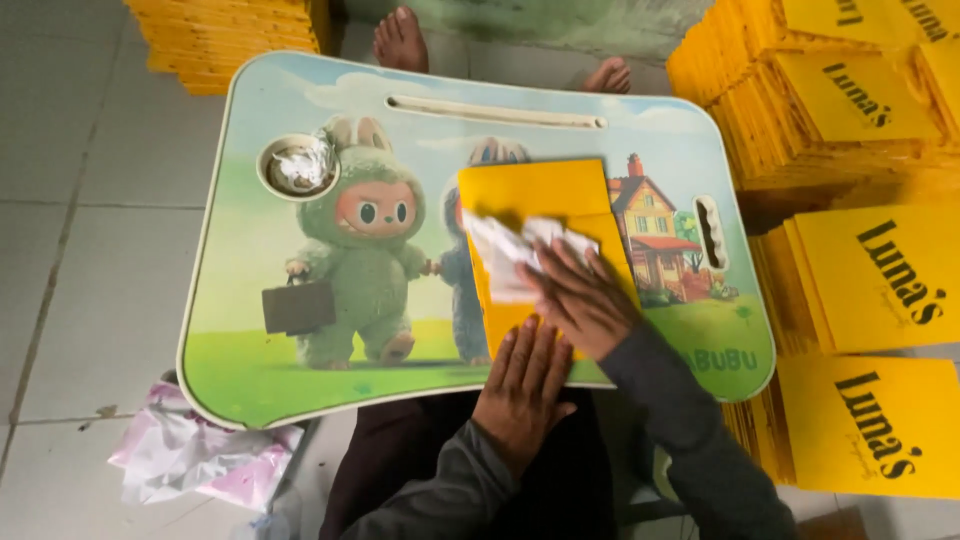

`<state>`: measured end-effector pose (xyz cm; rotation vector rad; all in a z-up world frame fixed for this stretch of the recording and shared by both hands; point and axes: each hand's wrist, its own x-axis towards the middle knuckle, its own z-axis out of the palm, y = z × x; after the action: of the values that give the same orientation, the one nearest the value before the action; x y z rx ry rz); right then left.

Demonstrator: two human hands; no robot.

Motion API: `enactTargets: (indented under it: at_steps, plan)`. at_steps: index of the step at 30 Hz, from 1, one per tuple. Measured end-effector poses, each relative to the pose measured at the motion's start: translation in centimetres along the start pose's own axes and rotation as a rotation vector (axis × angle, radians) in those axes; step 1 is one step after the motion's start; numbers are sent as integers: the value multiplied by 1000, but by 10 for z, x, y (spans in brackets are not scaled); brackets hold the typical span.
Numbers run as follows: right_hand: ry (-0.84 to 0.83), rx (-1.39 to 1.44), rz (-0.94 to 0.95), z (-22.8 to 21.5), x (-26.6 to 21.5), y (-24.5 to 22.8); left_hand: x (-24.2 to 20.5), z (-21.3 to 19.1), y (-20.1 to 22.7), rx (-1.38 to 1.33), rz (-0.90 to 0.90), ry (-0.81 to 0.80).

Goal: The person sits on the floor with a small desk on their lap and assembles yellow printed paper bags. They apply glue from a small container to the white inner panels, fold and press the yellow printed sheets onto the bags, wipe excess glue with a tissue, and place finished bags onto stacks on the floor.

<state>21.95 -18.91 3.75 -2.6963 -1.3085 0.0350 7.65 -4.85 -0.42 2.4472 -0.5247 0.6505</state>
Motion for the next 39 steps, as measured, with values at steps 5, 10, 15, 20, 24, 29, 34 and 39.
enactTargets:
  at_steps: [5,10,15,20,24,29,34,39]
  plan:
    - [61,48,31,30,35,25,-4,4,-4,95,-1,-56]
    - [77,262,-197,26,14,-43,-28,48,-16,7,19,7]
    - [154,-273,30,12,-10,14,-2,11,-1,113,-6,-42]
    - [188,185,-64,-9,-27,24,-1,2,-2,192,-16,-31]
    - [53,290,-310,36,24,-12,-8,18,-5,-4,-11,80]
    - [201,198,-125,51,123,16,-9,17,1,138,-40,21]
    - [360,455,17,35,133,37,-5,47,-4,345,-11,-2]
    - [742,300,154,-18,-6,16,15,56,-7,382,74,142]
